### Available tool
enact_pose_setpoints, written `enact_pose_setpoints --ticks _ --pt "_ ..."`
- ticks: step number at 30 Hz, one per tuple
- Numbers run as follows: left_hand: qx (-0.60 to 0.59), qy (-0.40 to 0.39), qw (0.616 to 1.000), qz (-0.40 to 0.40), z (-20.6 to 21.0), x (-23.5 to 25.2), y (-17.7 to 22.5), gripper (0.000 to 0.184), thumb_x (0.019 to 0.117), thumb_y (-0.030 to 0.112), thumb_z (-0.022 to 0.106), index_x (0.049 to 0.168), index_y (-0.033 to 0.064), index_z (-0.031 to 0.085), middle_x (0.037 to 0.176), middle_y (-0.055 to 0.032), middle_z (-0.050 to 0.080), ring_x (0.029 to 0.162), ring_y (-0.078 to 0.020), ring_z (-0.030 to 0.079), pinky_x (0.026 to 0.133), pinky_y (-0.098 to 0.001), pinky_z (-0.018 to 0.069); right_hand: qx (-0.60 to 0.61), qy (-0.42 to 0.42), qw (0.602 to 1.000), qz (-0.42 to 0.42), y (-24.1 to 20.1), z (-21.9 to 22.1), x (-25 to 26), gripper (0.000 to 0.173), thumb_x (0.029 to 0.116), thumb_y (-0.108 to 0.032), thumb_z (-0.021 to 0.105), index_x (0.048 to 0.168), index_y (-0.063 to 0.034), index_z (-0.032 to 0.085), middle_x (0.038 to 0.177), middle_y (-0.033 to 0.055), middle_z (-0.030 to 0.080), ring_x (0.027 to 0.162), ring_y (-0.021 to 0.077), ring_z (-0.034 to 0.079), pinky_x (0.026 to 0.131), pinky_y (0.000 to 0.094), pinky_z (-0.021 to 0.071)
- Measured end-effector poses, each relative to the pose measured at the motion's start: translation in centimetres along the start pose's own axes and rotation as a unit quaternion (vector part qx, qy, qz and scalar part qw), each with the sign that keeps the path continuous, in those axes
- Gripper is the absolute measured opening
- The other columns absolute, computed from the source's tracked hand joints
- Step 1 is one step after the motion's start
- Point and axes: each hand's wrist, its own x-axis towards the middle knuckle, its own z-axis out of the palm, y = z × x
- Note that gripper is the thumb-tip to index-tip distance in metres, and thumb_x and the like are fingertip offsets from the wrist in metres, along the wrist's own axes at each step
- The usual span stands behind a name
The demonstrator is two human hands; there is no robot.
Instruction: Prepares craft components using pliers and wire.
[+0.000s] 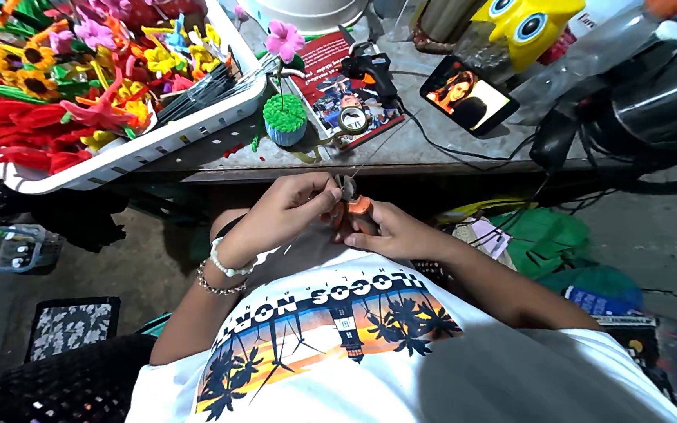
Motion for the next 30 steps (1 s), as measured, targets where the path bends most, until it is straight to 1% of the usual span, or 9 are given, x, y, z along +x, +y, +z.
enact_pose_setpoints --ticks 3,6,10,13,15,17,20,22,30 --pt "-0.034 0.003 0.999 -0.006 -0.1 -0.3 -0.4 0.025 0.1080 0.015 0.045 0.093 0.0049 0.063 0.081 -0.0024 0.066 0.072 -0.0096 0.064 0.066 -0.0231 0.0548 0.003 0.018 1.000 -0.023 0.4 0.3 0.1 0.030 0.1003 -0.031 0.064 0.102 -0.0007 0.062 0.089 0.0006 0.061 0.078 -0.0014 0.058 0.072 0.0162 0.0517" --pt "-0.066 0.003 0.998 -0.007 -0.1 -0.4 -0.9 0.025 0.1082 0.014 0.045 0.093 0.0052 0.063 0.081 -0.0025 0.065 0.074 -0.0097 0.064 0.068 -0.0234 0.0556 0.003 0.043 0.998 -0.041 1.1 0.9 0.3 0.038 0.1010 -0.035 0.063 0.107 0.0021 0.064 0.101 0.0045 0.062 0.085 -0.0004 0.059 0.076 0.0165 0.0530" --pt "-0.094 0.003 0.996 -0.008 0.0 -0.6 -1.1 0.025 0.1079 0.014 0.043 0.094 0.0058 0.062 0.082 -0.0018 0.064 0.074 -0.0085 0.063 0.068 -0.0224 0.0543 0.028 0.109 0.991 -0.067 1.8 1.8 0.7 0.040 0.0991 -0.036 0.066 0.109 0.0024 0.065 0.110 0.0069 0.055 0.096 0.0032 0.058 0.080 0.0175 0.0538" --pt "-0.095 0.008 0.995 0.003 0.1 -0.5 -1.2 0.026 0.1079 0.014 0.044 0.092 0.0052 0.062 0.080 -0.0019 0.064 0.073 -0.0088 0.063 0.067 -0.0223 0.0543 0.061 0.130 0.986 -0.087 1.9 2.4 1.0 0.045 0.0989 -0.034 0.067 0.124 0.0021 0.060 0.124 0.0081 0.054 0.108 0.0056 0.058 0.090 0.0222 0.0547" --pt "-0.093 0.011 0.996 0.005 0.1 -0.6 -1.3 0.025 0.1079 0.013 0.044 0.092 0.0048 0.062 0.080 -0.0023 0.064 0.073 -0.0088 0.063 0.067 -0.0220 0.0542 0.072 0.136 0.983 -0.098 1.9 2.7 1.2 0.045 0.0999 -0.033 0.066 0.125 0.0041 0.060 0.119 0.0065 0.061 0.103 0.0039 0.062 0.088 0.0222 0.0569" --pt "-0.093 0.012 0.996 0.006 0.1 -0.6 -1.3 0.025 0.1079 0.012 0.043 0.092 0.0049 0.061 0.081 -0.0022 0.064 0.073 -0.0087 0.063 0.067 -0.0222 0.0546 0.057 0.158 0.980 -0.106 2.2 3.2 1.3 0.043 0.0997 -0.035 0.066 0.115 0.0052 0.065 0.105 0.0039 0.069 0.094 0.0010 0.065 0.084 0.0209 0.0574" --pt "-0.097 0.010 0.995 0.005 0.2 -0.7 -1.3 0.025 0.1076 0.012 0.043 0.092 0.0047 0.062 0.082 -0.0020 0.065 0.074 -0.0085 0.064 0.068 -0.0225 0.0555 0.031 0.190 0.975 -0.114 2.6 3.6 1.3 0.042 0.0974 -0.034 0.069 0.110 0.0060 0.066 0.097 0.0039 0.070 0.090 -0.0001 0.066 0.082 0.0196 0.0577" --pt "-0.094 0.012 0.996 0.009 0.3 -0.7 -1.3 0.025 0.1075 0.012 0.044 0.092 0.0050 0.062 0.081 -0.0014 0.065 0.074 -0.0080 0.064 0.068 -0.0218 0.0554 0.029 0.194 0.974 -0.117 2.5 3.6 1.3 0.037 0.0964 -0.031 0.071 0.106 0.0018 0.059 0.094 0.0013 0.066 0.088 -0.0012 0.065 0.080 0.0180 0.0570" --pt "-0.080 0.021 0.996 0.015 0.4 -0.8 -1.4 0.024 0.1072 0.012 0.045 0.092 0.0049 0.062 0.081 -0.0015 0.065 0.073 -0.0082 0.064 0.067 -0.0224 0.0560 0.041 0.216 0.969 -0.114 2.6 4.1 1.6 0.047 0.0925 -0.026 0.076 0.120 -0.0025 0.045 0.099 0.0005 0.062 0.090 -0.0003 0.064 0.081 0.0196 0.0576"
